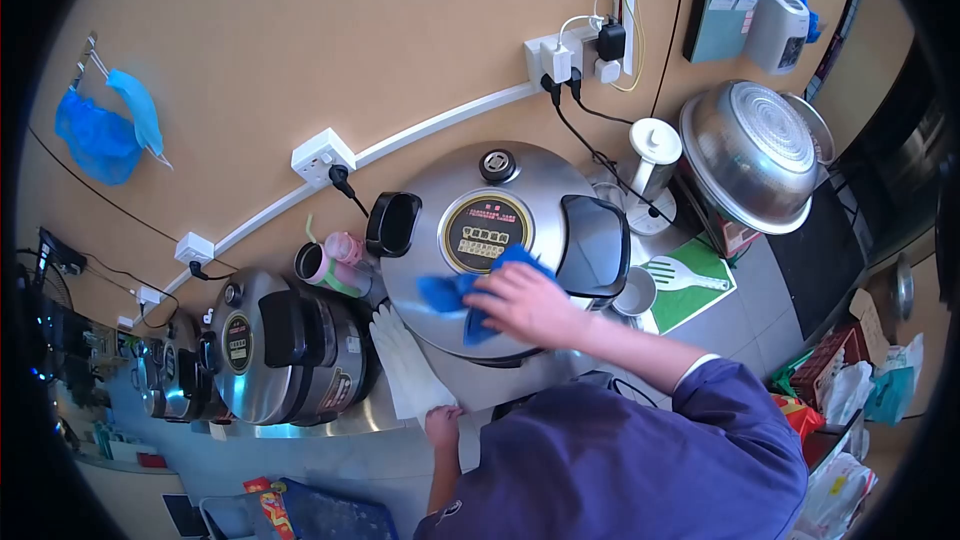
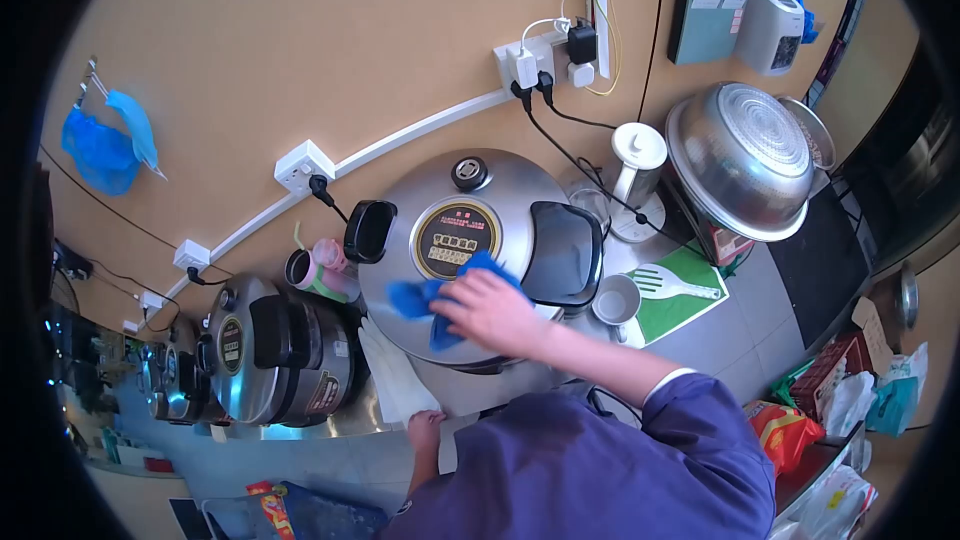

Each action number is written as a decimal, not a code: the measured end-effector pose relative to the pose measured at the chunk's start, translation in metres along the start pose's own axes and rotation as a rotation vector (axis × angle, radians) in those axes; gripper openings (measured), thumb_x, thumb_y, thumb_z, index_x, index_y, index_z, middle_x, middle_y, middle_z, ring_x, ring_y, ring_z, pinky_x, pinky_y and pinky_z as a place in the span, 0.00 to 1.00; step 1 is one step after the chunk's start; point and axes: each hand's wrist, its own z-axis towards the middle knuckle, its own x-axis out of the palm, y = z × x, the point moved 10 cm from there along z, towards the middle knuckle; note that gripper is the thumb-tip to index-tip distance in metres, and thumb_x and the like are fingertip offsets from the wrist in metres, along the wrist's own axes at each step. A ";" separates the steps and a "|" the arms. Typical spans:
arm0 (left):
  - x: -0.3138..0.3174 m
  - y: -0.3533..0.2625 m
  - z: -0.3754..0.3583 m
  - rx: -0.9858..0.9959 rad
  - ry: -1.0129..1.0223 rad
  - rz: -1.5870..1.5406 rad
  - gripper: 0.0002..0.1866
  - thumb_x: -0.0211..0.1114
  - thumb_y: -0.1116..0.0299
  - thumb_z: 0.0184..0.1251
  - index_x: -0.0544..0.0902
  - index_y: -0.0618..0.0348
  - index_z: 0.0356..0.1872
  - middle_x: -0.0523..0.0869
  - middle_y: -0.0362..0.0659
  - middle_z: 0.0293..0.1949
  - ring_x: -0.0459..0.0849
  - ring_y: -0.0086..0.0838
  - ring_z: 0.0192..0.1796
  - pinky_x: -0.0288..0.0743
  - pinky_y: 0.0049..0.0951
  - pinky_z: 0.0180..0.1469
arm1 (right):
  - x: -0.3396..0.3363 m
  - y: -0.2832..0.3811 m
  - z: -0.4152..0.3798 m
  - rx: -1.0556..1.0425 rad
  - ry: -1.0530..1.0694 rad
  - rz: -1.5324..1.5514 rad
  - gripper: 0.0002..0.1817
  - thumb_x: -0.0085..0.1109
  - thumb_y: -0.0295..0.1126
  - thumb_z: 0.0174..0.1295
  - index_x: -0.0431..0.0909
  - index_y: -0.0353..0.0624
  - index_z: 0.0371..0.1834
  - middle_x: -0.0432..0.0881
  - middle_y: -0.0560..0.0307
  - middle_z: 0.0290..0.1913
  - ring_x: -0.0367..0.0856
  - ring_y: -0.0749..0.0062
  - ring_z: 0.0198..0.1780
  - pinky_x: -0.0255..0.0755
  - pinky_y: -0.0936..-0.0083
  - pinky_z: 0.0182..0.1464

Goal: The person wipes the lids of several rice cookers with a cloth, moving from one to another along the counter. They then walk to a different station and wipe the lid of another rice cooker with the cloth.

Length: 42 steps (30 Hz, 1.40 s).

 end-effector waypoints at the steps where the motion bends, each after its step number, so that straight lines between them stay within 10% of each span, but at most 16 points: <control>1: 0.001 0.000 0.001 -0.013 0.020 -0.017 0.09 0.77 0.61 0.52 0.92 0.52 0.31 0.90 0.43 0.34 0.85 0.42 0.42 0.78 0.41 0.49 | -0.006 -0.014 0.003 0.044 -0.026 -0.046 0.22 0.68 0.41 0.61 0.80 0.48 0.58 0.79 0.56 0.56 0.77 0.60 0.58 0.67 0.64 0.68; 11: -0.024 -0.011 0.004 -0.065 0.007 0.131 0.13 0.79 0.56 0.51 0.92 0.52 0.31 0.90 0.43 0.37 0.87 0.43 0.46 0.80 0.43 0.48 | -0.033 -0.199 0.035 0.143 -0.060 0.091 0.12 0.72 0.40 0.58 0.89 0.58 0.46 0.82 0.52 0.48 0.79 0.53 0.54 0.73 0.61 0.58; 19: -0.016 -0.008 0.006 -0.168 0.106 0.076 0.13 0.79 0.56 0.53 0.93 0.50 0.36 0.91 0.48 0.38 0.90 0.45 0.42 0.82 0.42 0.46 | -0.015 -0.282 0.023 0.562 -0.138 0.147 0.17 0.65 0.45 0.67 0.83 0.55 0.55 0.82 0.43 0.51 0.77 0.48 0.60 0.71 0.58 0.64; 33: -0.007 -0.008 0.004 -0.220 0.132 0.094 0.15 0.80 0.53 0.52 0.93 0.51 0.34 0.91 0.46 0.36 0.90 0.43 0.39 0.82 0.40 0.43 | -0.043 -0.248 -0.083 0.841 -0.195 0.545 0.20 0.58 0.48 0.74 0.79 0.42 0.55 0.86 0.46 0.46 0.85 0.59 0.49 0.75 0.68 0.56; 42: 0.011 0.003 0.012 -0.148 0.126 0.052 0.14 0.81 0.54 0.51 0.92 0.52 0.33 0.91 0.45 0.33 0.89 0.42 0.36 0.81 0.40 0.41 | -0.085 -0.157 -0.105 0.596 -0.396 0.067 0.11 0.68 0.35 0.63 0.82 0.43 0.45 0.77 0.43 0.64 0.73 0.45 0.66 0.66 0.56 0.68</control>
